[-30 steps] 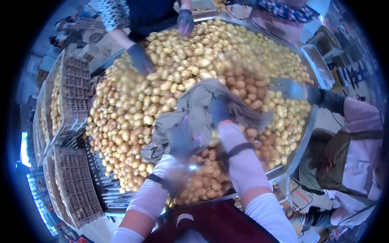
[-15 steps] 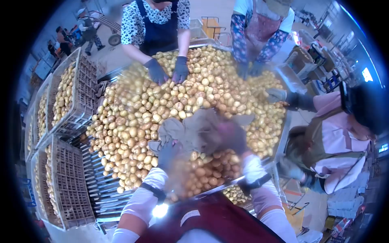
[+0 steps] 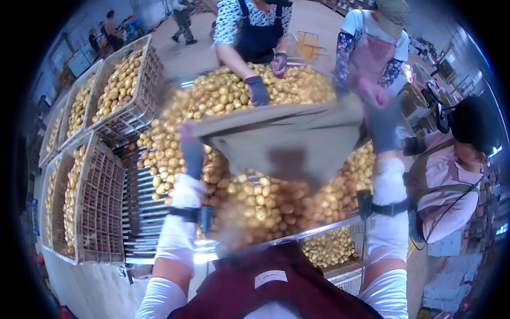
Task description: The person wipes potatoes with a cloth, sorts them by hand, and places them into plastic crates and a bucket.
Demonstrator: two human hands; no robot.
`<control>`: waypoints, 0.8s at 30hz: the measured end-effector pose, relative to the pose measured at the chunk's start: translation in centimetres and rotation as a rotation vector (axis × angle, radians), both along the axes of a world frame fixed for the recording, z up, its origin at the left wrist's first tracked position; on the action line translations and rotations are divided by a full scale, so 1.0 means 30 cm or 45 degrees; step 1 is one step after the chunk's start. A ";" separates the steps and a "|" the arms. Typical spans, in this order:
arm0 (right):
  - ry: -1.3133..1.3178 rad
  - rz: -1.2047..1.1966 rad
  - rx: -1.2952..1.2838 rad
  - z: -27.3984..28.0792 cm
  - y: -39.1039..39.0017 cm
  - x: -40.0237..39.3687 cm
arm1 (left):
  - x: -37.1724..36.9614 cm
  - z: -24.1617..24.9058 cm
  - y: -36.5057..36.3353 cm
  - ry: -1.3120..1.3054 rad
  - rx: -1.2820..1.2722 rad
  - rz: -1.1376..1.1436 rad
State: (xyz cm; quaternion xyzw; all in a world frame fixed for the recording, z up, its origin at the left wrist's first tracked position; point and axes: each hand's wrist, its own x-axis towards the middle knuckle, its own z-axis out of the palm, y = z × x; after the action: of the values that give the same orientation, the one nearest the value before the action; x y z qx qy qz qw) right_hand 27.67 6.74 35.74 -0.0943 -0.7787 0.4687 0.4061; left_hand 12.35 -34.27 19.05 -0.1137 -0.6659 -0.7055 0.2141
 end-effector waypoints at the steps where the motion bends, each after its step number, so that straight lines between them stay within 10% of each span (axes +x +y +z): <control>1: -0.056 0.014 -0.034 -0.061 -0.009 0.007 | -0.033 0.066 -0.106 0.076 0.113 0.013; 2: -0.195 0.039 0.192 -0.118 -0.052 0.029 | -0.016 0.174 -0.230 0.562 -0.514 0.291; 5: -0.211 0.354 0.645 -0.330 -0.275 0.106 | 0.128 0.271 -0.527 0.159 -0.293 -0.215; 10: -0.940 0.853 0.711 -0.574 -0.626 0.158 | 0.465 0.097 -0.852 0.067 -1.999 -0.443; 11: -0.833 0.855 0.777 -0.653 -0.683 0.156 | 0.488 0.022 -0.855 0.078 -1.609 -0.583; 16: -0.675 0.765 0.784 -0.862 -0.841 0.001 | 0.491 -0.386 -0.518 -0.191 -1.621 -0.119; 24: -1.020 0.556 0.521 -1.140 -0.734 -0.444 | -0.088 -0.489 -0.161 0.022 -1.754 0.129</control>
State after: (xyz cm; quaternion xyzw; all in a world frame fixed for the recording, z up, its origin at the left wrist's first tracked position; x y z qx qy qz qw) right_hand 14.36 -15.28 1.54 -0.0202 -0.9511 0.3075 -0.0224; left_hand 9.70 -39.12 4.37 -0.1982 -0.9652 -0.1097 0.1311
